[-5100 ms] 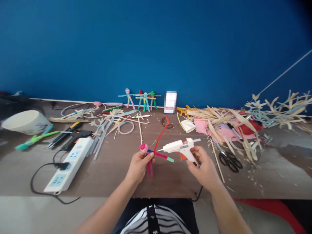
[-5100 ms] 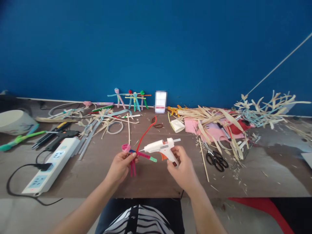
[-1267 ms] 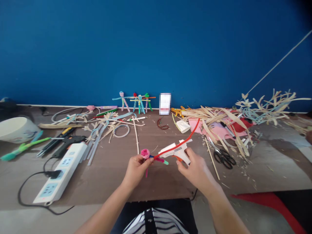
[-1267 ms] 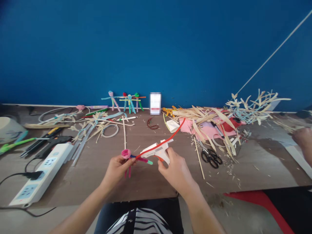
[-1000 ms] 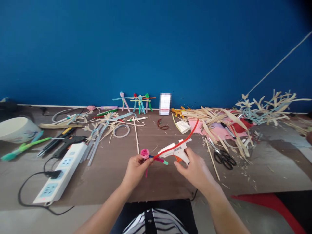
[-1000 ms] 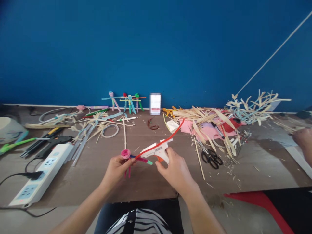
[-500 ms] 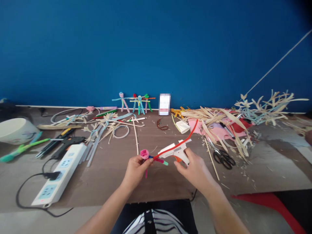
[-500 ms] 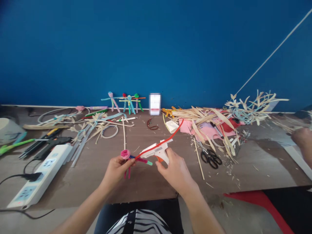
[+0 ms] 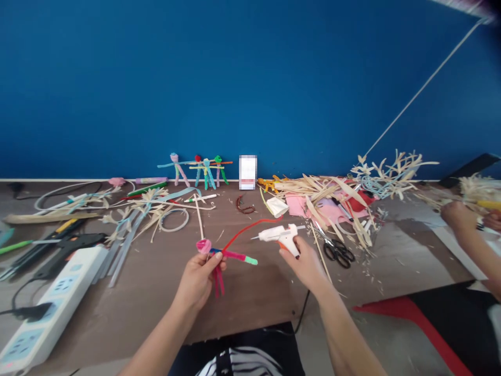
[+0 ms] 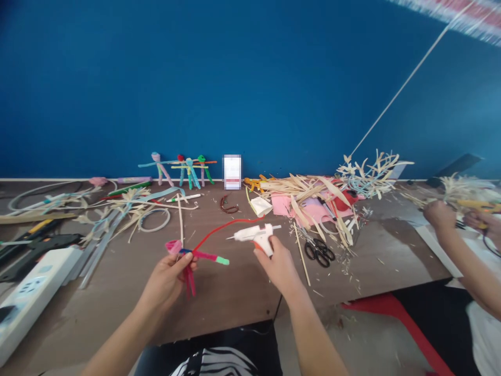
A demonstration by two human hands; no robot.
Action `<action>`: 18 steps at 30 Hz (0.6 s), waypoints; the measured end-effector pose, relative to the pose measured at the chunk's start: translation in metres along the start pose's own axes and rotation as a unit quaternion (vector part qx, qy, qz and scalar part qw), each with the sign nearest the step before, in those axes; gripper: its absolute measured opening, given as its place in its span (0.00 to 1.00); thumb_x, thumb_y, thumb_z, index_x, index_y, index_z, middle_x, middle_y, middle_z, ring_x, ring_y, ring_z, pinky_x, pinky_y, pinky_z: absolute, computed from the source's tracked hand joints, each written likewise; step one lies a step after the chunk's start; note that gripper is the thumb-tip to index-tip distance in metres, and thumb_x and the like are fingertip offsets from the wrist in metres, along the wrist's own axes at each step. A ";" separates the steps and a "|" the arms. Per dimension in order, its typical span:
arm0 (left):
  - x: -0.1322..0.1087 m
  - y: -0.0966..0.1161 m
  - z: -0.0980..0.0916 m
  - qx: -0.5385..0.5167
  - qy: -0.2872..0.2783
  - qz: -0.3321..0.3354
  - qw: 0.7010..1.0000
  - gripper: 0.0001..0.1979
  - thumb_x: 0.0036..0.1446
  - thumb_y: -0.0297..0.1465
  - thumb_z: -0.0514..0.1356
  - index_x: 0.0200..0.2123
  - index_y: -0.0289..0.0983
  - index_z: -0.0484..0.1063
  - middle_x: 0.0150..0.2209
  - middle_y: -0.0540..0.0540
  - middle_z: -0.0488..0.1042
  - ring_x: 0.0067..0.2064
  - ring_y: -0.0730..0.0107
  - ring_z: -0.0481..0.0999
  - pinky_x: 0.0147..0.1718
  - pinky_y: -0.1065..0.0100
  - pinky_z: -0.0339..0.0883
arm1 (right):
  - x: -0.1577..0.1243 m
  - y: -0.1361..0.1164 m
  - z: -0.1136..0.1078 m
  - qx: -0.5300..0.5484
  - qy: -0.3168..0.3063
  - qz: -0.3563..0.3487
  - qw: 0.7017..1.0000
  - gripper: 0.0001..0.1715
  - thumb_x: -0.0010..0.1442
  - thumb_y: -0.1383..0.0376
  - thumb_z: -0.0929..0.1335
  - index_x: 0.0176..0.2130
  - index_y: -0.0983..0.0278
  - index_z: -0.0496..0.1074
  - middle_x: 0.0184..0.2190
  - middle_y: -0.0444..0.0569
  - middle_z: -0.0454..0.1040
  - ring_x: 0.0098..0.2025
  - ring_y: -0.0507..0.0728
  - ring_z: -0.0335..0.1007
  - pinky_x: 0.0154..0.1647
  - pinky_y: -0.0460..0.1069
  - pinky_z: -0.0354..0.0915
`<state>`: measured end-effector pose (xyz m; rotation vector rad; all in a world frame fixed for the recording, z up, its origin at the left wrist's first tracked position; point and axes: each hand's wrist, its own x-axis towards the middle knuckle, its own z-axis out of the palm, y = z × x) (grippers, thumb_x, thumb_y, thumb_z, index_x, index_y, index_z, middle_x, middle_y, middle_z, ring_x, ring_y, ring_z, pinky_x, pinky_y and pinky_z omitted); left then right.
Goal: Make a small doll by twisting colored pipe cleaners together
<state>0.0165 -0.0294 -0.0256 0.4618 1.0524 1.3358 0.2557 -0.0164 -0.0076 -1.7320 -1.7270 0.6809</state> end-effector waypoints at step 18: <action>-0.014 0.009 0.005 -0.091 -0.015 -0.026 0.995 0.12 0.33 0.29 0.68 0.20 0.30 0.68 0.18 0.50 0.71 0.20 0.81 0.68 0.20 0.79 0.65 | 0.061 0.052 -0.013 0.079 0.100 0.173 0.977 0.08 0.43 0.62 0.67 0.25 0.65 0.69 0.25 0.53 0.71 0.33 0.60 0.69 0.31 0.51 0.63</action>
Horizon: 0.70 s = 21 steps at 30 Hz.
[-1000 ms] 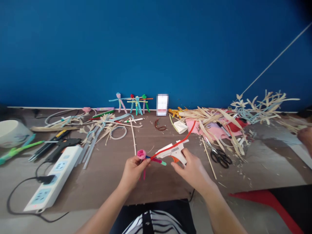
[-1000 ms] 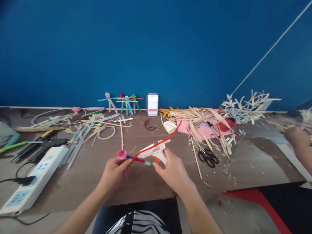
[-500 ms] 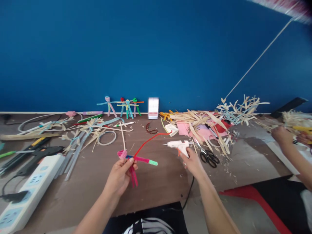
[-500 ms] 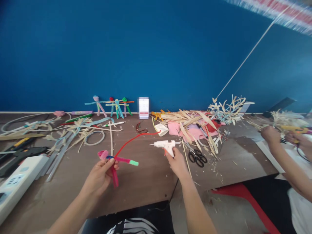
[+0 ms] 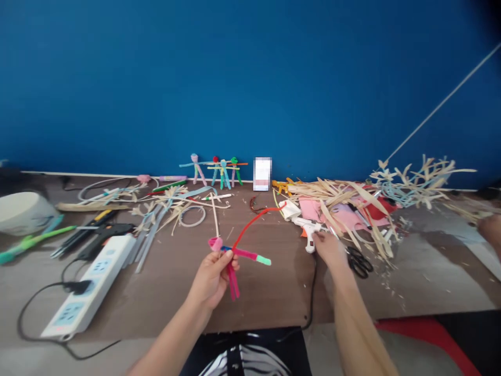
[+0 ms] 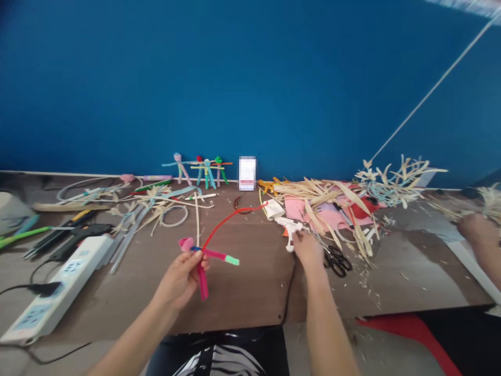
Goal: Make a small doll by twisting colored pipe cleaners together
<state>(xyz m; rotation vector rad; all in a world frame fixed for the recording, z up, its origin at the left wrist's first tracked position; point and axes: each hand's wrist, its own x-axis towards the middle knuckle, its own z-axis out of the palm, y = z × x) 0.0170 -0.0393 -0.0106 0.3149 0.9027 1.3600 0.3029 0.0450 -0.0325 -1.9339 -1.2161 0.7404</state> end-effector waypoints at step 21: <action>-0.015 -0.007 0.004 0.160 -0.049 -0.002 0.986 0.08 0.37 0.29 0.66 0.18 0.31 0.70 0.16 0.50 0.70 0.19 0.79 0.68 0.22 0.77 0.60 | -0.107 -0.093 0.059 0.160 -0.397 -0.139 0.893 0.07 0.47 0.64 0.66 0.24 0.67 0.69 0.18 0.42 0.68 0.22 0.48 0.61 0.23 0.43 0.58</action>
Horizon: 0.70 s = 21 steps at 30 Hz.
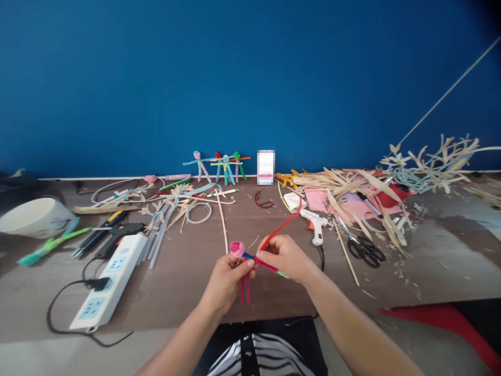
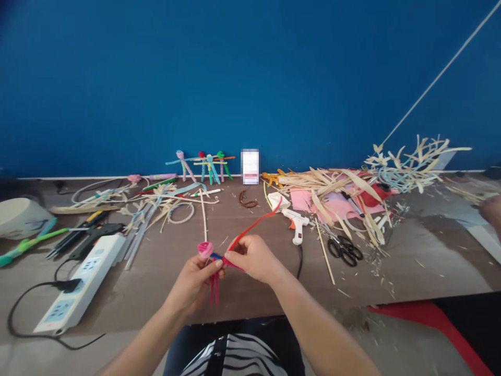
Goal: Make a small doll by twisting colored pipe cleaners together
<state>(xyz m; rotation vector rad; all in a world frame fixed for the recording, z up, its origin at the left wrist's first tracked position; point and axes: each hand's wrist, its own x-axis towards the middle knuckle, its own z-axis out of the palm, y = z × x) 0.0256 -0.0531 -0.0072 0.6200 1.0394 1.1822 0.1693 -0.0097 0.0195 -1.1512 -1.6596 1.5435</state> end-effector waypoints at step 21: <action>0.002 0.000 -0.001 0.009 -0.019 -0.009 1.000 0.07 0.35 0.26 0.66 0.19 0.31 0.70 0.17 0.51 0.68 0.19 0.79 0.66 0.21 0.77 0.60 | -0.002 0.002 0.002 -0.063 -0.018 -0.022 0.998 0.04 0.49 0.69 0.62 0.24 0.66 0.65 0.18 0.40 0.64 0.20 0.47 0.58 0.21 0.41 0.55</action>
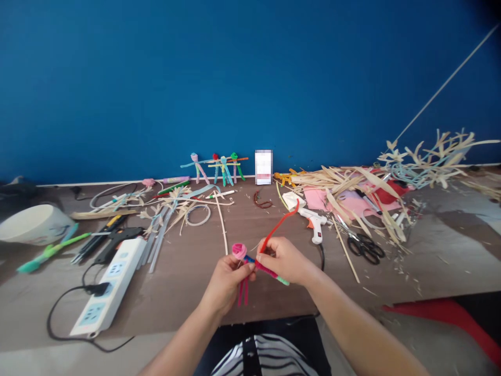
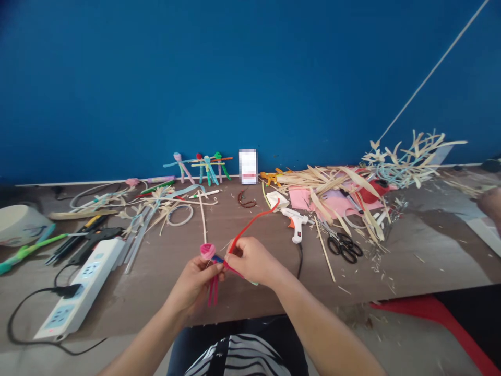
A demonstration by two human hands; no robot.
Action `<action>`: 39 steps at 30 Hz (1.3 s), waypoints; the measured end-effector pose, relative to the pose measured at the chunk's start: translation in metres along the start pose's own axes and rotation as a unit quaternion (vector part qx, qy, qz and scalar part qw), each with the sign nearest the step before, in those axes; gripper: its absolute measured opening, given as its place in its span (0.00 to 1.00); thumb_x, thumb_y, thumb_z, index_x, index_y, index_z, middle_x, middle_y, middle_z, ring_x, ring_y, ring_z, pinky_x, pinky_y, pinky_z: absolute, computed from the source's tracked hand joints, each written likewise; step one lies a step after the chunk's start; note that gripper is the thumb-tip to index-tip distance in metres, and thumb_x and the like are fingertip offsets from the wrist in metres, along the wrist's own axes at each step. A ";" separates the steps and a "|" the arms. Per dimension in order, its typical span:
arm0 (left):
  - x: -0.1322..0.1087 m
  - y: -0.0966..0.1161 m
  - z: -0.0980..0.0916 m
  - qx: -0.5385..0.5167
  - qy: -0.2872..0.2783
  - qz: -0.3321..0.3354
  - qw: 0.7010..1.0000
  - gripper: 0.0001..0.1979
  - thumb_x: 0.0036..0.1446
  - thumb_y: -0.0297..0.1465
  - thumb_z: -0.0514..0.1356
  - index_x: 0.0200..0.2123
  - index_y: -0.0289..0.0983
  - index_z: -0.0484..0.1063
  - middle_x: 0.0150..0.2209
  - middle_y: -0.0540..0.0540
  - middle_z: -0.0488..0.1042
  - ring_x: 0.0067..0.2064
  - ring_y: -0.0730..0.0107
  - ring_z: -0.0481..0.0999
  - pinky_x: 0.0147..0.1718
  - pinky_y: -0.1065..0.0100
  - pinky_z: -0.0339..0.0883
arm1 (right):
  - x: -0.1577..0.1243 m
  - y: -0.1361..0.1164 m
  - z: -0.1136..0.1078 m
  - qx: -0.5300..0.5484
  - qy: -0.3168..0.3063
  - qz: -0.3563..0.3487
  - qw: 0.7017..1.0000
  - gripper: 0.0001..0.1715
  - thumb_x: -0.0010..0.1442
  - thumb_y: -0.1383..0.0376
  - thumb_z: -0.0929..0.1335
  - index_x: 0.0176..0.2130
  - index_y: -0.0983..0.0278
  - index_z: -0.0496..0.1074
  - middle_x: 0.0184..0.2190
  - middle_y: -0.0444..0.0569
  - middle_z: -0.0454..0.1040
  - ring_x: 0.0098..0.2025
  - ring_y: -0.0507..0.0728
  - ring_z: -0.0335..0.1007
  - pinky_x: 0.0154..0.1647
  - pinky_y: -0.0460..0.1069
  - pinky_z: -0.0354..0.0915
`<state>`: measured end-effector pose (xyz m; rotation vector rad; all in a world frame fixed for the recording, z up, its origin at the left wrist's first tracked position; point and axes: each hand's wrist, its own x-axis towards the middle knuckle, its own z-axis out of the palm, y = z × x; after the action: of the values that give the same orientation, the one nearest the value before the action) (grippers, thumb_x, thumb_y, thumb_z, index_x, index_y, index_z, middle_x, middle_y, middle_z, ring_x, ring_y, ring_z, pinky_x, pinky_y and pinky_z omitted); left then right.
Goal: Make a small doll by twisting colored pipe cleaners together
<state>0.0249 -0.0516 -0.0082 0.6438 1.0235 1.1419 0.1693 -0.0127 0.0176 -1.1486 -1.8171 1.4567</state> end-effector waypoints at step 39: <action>0.003 -0.005 0.020 -0.156 0.106 0.091 0.978 0.08 0.39 0.28 0.64 0.23 0.35 0.66 0.20 0.54 0.70 0.21 0.77 0.69 0.20 0.76 0.64 | 0.002 0.018 0.052 0.472 0.136 0.055 0.869 0.09 0.46 0.64 0.69 0.22 0.68 0.68 0.10 0.38 0.61 0.13 0.44 0.54 0.14 0.40 0.53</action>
<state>0.0452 -0.0486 -0.0053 0.3745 0.9502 1.5209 0.1306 -0.0362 -0.0144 -0.8574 -0.6553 1.8042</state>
